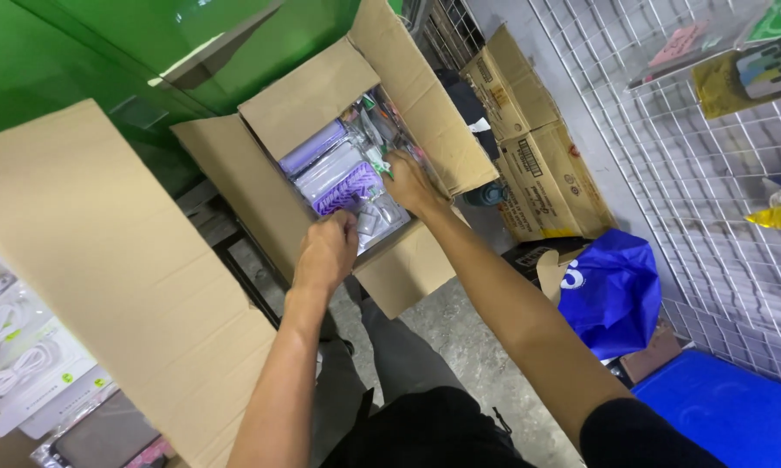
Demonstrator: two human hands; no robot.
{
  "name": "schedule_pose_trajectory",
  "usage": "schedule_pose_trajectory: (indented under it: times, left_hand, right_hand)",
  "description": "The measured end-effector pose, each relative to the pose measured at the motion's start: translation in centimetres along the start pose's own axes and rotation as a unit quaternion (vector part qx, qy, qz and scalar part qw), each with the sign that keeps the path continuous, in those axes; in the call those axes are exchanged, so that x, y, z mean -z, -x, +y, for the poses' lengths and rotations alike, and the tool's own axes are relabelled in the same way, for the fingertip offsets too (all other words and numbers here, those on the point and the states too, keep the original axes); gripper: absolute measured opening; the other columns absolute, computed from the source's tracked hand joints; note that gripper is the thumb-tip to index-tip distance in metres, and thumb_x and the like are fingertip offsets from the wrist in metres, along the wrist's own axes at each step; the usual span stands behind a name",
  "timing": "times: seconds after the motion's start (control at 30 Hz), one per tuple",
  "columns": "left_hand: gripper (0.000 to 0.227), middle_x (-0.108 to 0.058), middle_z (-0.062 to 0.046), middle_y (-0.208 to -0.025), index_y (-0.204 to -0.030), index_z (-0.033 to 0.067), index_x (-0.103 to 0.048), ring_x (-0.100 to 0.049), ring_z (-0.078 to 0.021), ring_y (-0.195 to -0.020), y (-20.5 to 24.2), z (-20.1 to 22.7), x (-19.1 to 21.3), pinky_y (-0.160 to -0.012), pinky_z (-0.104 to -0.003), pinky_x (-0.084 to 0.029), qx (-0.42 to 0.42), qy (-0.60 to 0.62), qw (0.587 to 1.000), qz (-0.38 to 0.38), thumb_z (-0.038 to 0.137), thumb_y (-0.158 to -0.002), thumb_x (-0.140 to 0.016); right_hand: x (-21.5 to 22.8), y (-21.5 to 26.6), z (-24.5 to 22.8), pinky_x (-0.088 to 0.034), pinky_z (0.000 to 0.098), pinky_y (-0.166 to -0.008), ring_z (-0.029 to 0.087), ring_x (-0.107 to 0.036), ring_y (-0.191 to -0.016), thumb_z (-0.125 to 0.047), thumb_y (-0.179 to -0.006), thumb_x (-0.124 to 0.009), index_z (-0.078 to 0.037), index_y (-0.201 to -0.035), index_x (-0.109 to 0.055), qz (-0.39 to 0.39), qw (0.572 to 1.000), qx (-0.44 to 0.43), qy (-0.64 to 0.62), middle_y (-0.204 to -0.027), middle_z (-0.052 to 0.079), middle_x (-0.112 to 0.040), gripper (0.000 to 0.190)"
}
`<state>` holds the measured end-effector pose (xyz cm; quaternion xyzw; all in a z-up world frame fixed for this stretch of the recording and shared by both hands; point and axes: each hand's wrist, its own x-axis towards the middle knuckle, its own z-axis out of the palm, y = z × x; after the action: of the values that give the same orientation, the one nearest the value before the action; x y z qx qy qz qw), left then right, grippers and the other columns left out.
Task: The recorder is sorting and inspecting various phone cases and screen protectors inside a cardboard box.
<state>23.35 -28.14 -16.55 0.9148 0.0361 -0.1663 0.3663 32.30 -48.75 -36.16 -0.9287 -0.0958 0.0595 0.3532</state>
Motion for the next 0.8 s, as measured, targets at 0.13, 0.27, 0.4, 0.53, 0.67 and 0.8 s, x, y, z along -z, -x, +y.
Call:
schedule_pose_trajectory:
  times: [0.13,0.27,0.4,0.53,0.67,0.8]
  left_hand:
    - [0.017,-0.072,-0.024,-0.1,-0.102,0.0059,-0.074,-0.069,-0.0448,-0.093,-0.3,-0.2,-0.3,-0.084,-0.052,-0.054,-0.013,0.018,0.999,0.024,0.015,-0.093,-0.063]
    - [0.017,-0.073,-0.023,-0.098,-0.103,0.0053,-0.074,-0.07,-0.0429,-0.094,0.1,-0.3,-0.7,-0.084,-0.05,-0.055,-0.025,0.047,0.997,0.052,0.014,-0.091,-0.065]
    - [0.018,-0.074,-0.021,-0.097,-0.103,0.0034,-0.072,-0.073,-0.0377,-0.093,-0.1,-0.5,-1.2,-0.086,-0.046,-0.056,-0.047,0.082,0.994,0.055,0.012,-0.089,-0.066]
    - [0.018,-0.073,-0.023,-0.1,-0.102,0.0011,-0.073,-0.069,-0.0411,-0.098,0.3,0.1,-1.1,-0.087,-0.049,-0.053,-0.045,0.028,0.997,0.055,0.013,-0.088,-0.072]
    - [0.053,-0.069,-0.025,-0.1,-0.113,-0.0035,-0.065,-0.068,-0.0409,-0.093,0.4,1.6,-0.9,-0.08,-0.048,-0.053,-0.119,0.085,0.982,0.118,0.023,-0.072,-0.085]
    - [0.016,-0.073,-0.022,-0.093,-0.104,0.0055,-0.075,-0.072,-0.039,-0.089,0.7,2.7,-1.3,-0.081,-0.047,-0.056,-0.018,0.084,0.988,0.127,0.017,-0.094,-0.069]
  right_hand:
    - [6.3,1.2,-6.8,-0.05,0.0434,-0.099,0.037,-0.066,-0.11,-0.009,-0.09,-0.069,0.003,-0.115,-0.069,-0.005,1.0,-0.002,0.01,-0.119,0.021,-0.069,0.028]
    - [8.6,3.0,-9.2,-0.053,0.0388,-0.093,0.028,-0.072,-0.092,-0.01,-0.091,-0.071,0.0,-0.11,-0.071,0.026,0.997,0.0,-0.069,-0.103,0.016,-0.073,0.021]
    - [10.3,4.6,-11.4,-0.06,0.0303,-0.076,0.018,-0.074,-0.09,-0.011,-0.094,-0.07,0.0,-0.11,-0.07,0.038,0.976,-0.002,-0.216,-0.103,0.012,-0.071,0.02]
    - [10.4,6.0,-12.0,-0.059,0.0273,-0.072,0.015,-0.074,-0.088,-0.011,-0.095,-0.07,0.001,-0.11,-0.07,0.056,0.975,0.021,-0.216,-0.102,0.011,-0.073,0.019]
    - [11.9,6.7,-13.4,-0.057,0.0248,-0.072,0.012,-0.07,-0.085,-0.01,-0.098,-0.07,0.0,-0.113,-0.073,0.012,0.972,0.012,-0.235,-0.099,0.011,-0.073,0.019]
    - [13.0,7.5,-15.2,-0.044,0.0252,-0.065,0.014,-0.054,-0.075,-0.01,-0.103,-0.07,0.0,-0.12,-0.077,-0.037,0.97,-0.037,-0.236,-0.091,0.015,-0.068,0.02]
